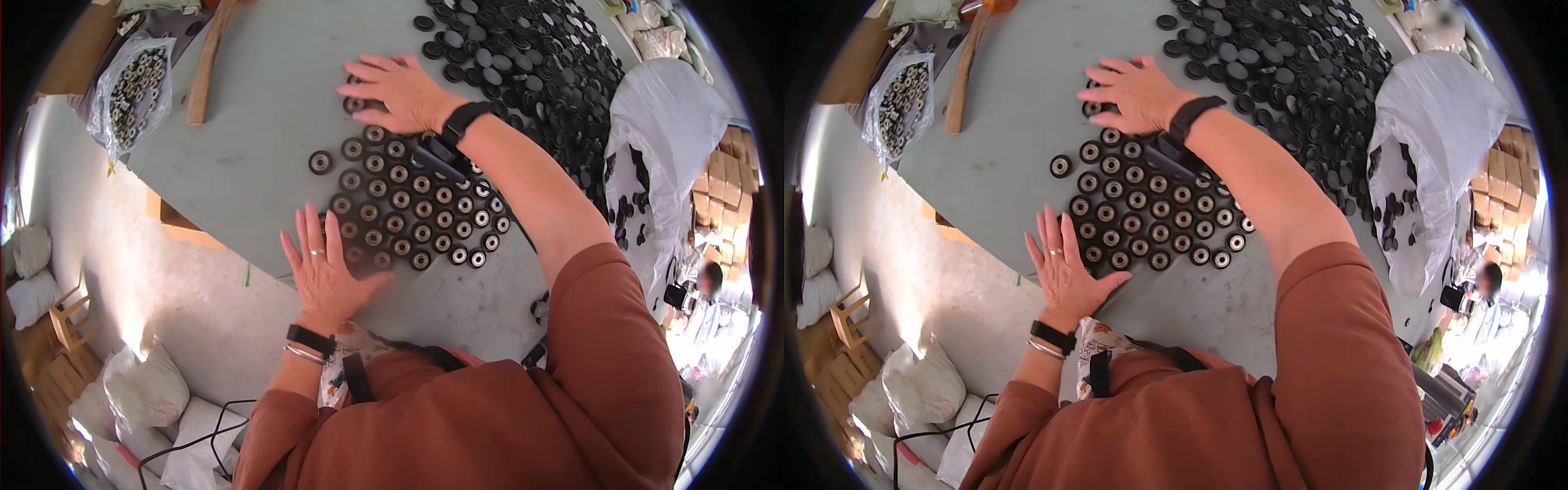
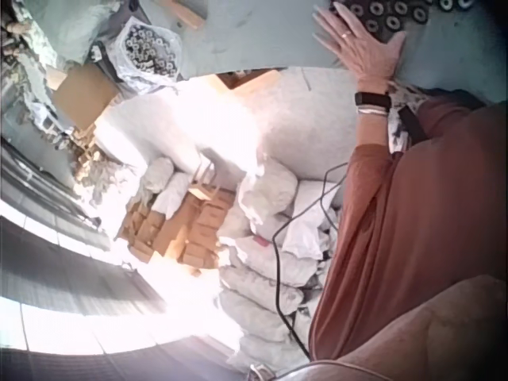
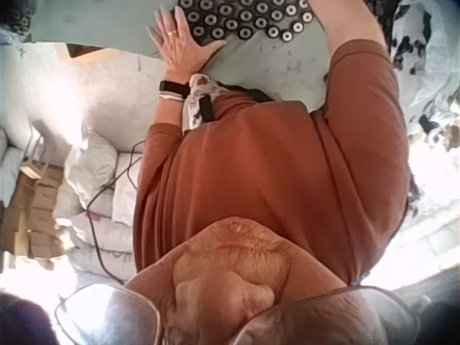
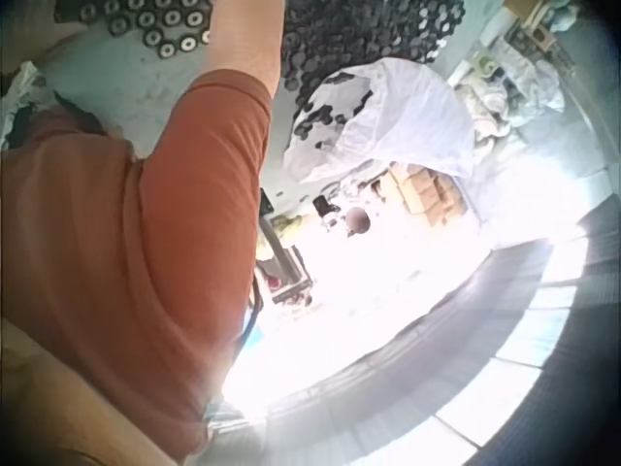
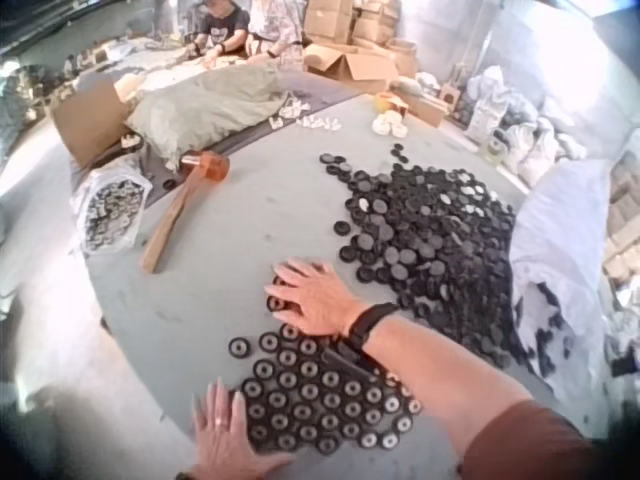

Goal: The person is assembling small circular industrial components using a manual press.

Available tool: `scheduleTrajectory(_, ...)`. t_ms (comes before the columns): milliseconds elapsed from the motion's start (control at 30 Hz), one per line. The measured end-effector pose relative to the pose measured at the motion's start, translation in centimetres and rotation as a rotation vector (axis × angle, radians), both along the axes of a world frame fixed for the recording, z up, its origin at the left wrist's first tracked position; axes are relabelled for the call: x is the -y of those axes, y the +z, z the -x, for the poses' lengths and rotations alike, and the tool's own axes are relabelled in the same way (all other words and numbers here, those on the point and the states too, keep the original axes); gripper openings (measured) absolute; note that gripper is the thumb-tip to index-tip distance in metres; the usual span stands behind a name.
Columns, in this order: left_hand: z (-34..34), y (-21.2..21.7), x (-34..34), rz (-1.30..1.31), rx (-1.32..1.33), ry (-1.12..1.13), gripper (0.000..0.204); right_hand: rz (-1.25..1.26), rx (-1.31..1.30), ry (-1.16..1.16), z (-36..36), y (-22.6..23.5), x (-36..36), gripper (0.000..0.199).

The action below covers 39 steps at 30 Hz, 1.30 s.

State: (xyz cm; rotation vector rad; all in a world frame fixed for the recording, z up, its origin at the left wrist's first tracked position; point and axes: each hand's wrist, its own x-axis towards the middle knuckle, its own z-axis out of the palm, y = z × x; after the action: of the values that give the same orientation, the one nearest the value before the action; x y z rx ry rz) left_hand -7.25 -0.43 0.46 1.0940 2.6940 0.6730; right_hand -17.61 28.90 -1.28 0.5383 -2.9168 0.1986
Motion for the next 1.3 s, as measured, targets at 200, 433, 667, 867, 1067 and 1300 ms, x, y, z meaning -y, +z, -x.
scheduleTrajectory(200, 1.6, 0.9, -2.2, -0.014, -0.026, -0.187, 0.117, 0.122, -0.013, -0.028, -7.2, 1.1, 1.1, 0.045)
scheduleTrajectory(433, -1.9, 0.6, -4.1, 0.031, -0.119, -0.304, 0.105, 0.135, 0.0, -0.19, -12.9, 1.2, 2.5, 0.045)
scheduleTrajectory(667, -4.0, 0.7, -4.3, 0.04, -0.112, -0.286, 0.108, 0.237, -0.048, -0.472, -19.5, 4.0, 1.0, 0.046)
scheduleTrajectory(867, -6.8, 2.5, -4.9, 0.164, -0.104, -0.3, 0.114, 0.077, -0.15, -0.774, -26.0, 1.0, -2.3, 0.044)
scheduleTrajectory(1067, -9.8, 2.3, -7.2, 0.188, -0.09, -0.311, 0.107, 0.3, -0.211, -0.802, -29.6, 3.8, 0.0, 0.041)
scheduleTrajectory(1300, -2.2, 0.7, -6.5, -0.016, -0.255, -0.095, 0.093, 0.284, -0.03, -0.735, -36.9, 5.2, 7.7, 0.054)
